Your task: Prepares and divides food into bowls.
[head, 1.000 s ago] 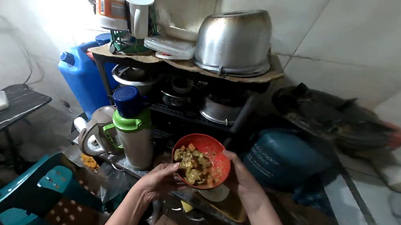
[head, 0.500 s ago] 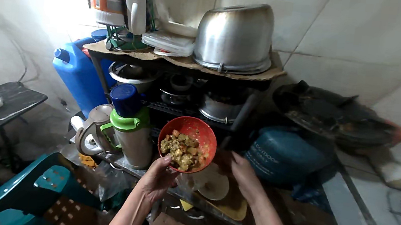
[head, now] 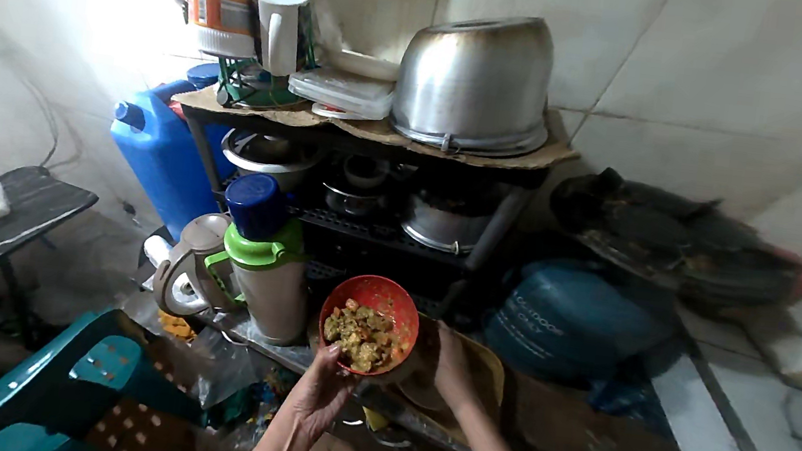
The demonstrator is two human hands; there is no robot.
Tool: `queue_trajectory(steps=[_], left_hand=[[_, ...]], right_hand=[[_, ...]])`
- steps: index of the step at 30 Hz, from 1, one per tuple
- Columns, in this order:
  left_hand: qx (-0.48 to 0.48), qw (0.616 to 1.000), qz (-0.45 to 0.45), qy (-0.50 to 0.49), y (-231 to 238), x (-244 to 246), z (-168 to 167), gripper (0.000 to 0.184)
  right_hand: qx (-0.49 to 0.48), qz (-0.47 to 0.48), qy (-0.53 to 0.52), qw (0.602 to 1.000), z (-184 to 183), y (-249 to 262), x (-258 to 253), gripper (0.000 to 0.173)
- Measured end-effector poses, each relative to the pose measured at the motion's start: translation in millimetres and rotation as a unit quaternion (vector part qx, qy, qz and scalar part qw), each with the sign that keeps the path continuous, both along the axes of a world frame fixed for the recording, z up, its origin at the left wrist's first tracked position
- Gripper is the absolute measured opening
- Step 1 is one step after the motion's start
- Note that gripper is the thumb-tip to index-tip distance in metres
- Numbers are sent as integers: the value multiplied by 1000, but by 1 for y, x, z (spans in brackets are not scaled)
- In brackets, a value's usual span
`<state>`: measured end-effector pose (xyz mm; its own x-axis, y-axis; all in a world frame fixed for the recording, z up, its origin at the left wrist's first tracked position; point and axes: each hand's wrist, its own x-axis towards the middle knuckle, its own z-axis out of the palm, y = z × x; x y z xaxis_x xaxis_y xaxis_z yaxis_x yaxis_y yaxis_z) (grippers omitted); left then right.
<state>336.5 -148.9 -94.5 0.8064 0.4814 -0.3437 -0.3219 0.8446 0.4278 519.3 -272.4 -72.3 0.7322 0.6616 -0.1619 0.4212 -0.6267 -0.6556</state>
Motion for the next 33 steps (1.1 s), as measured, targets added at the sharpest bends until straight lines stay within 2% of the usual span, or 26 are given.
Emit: queue_trajectory(steps=[3, 8, 12, 16, 19, 21, 25, 27, 30, 33], left_hand=[[-6, 1000, -11, -7, 2, 8, 6, 28], [-24, 1000, 17, 4, 4, 21, 33, 16], [-12, 999, 24, -32, 8, 28, 43, 26], [-9, 999, 3, -34, 7, 31, 59, 31], [-1, 1000, -21, -15, 4, 30, 61, 32], [5, 1000, -23, -7, 3, 31, 59, 27], [2, 1000, -19, 16, -3, 29, 55, 23], [28, 999, -24, 8, -5, 31, 52, 25], [63, 998, -26, -8, -8, 35, 43, 31], [74, 997, -32, -10, -8, 36, 42, 33]], right_hand=[[24, -3, 18, 1000, 23, 8, 21, 32], [91, -28, 113, 989, 52, -6, 39, 26], [157, -74, 194, 966, 70, -19, 40, 21], [166, -55, 139, 975, 71, -30, 45, 24], [116, -17, 107, 987, 65, -36, 45, 33], [97, -9, 51, 994, 66, -38, 44, 29], [-63, 48, -3, 997, 82, -37, 27, 29], [-90, 59, 10, 994, 83, -35, 23, 29], [19, 28, 119, 992, 80, -39, 19, 32], [189, -57, 245, 949, 64, -46, 10, 29]])
